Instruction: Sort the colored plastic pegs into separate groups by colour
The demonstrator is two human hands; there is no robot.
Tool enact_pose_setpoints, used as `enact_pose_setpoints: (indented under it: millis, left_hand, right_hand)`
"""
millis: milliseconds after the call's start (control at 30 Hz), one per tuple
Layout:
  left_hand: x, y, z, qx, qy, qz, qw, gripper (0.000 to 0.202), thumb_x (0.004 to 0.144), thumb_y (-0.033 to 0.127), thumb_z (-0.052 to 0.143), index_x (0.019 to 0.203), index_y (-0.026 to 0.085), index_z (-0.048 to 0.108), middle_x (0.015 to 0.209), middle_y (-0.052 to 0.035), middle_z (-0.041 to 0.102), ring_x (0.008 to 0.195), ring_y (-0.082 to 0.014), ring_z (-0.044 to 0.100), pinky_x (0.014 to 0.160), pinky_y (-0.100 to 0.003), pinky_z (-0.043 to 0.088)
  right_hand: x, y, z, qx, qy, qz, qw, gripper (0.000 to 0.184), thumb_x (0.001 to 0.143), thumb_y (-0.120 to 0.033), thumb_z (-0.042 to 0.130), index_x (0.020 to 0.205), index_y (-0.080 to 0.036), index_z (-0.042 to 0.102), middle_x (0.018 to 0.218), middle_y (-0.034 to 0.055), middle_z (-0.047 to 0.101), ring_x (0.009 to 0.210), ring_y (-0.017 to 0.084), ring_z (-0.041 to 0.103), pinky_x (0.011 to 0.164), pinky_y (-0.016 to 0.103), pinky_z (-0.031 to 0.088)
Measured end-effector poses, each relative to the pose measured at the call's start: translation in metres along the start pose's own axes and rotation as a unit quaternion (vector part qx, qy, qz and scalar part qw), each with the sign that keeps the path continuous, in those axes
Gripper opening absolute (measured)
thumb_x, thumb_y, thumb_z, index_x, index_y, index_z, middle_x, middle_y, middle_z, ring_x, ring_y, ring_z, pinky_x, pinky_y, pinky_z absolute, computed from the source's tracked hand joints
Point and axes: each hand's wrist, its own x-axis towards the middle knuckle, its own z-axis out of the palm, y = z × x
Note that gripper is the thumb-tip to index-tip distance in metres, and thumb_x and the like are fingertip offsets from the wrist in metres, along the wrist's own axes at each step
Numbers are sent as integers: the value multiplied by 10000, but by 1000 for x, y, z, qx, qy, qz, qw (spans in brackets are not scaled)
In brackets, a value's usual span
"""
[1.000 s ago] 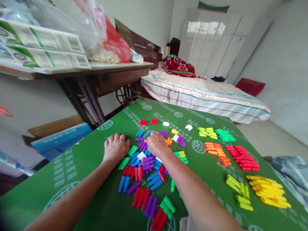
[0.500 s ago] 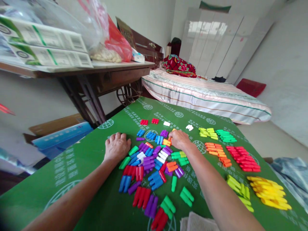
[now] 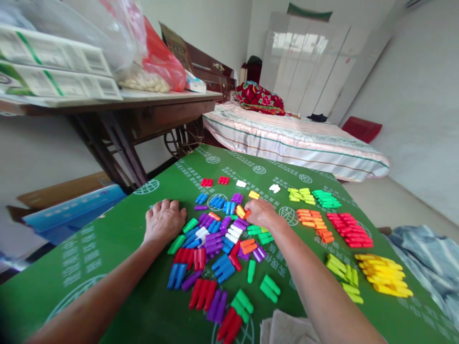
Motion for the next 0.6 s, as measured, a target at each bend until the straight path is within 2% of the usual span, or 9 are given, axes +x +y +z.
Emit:
enact_pose_setpoints:
  millis: [133, 267, 433, 533, 600]
  left_hand:
    - [2, 0, -3, -5, -8, -1, 1000, 441, 884, 379, 307, 1080, 109, 596, 1169, -184, 567, 1160, -344, 451, 934, -467, 358]
    - [3, 0, -5, -7, -10, 5, 1000, 458, 887, 387, 296, 1084, 101, 594, 1164, -195, 565, 1158, -356, 454, 930, -474, 369]
    - [4, 0, -6, -12, -14, 10, 1000, 473, 893, 388, 283, 1085, 87, 592, 1153, -208, 564, 1153, -373, 457, 931, -492, 378]
    - [6, 0, -6, -14, -21, 5, 1000, 480, 891, 399, 282, 1089, 92, 593, 1167, -207, 560, 1163, -378, 453, 938, -498, 380]
    - [7, 0, -6, -15, -25, 1, 1000, 489, 889, 410, 278, 1092, 98, 595, 1181, -206, 558, 1171, -380, 450, 944, -502, 379]
  right_hand:
    - [-5, 3, -1, 2, -21, -21, 1000, 280, 712, -204, 624, 972, -276, 701, 897, -27, 715, 833, 137, 635, 603, 192, 358]
    - [-8, -1, -3, -12, -8, -20, 1000, 323, 734, -124, 562, 998, -260, 691, 980, 6, 712, 910, 159, 637, 633, 207, 359]
    - [-23, -1, -16, -36, 10, -29, 999, 231, 783, -200, 551, 959, -233, 696, 972, 48, 710, 900, 185, 640, 637, 235, 354]
    - [-39, 15, -30, -47, 20, -29, 998, 209, 800, -283, 564, 959, -229, 689, 901, 44, 709, 830, 181, 639, 621, 240, 344]
    - [-49, 37, -39, -58, 25, -17, 998, 215, 817, -321, 553, 961, -228, 682, 868, 39, 704, 794, 176, 632, 608, 241, 335]
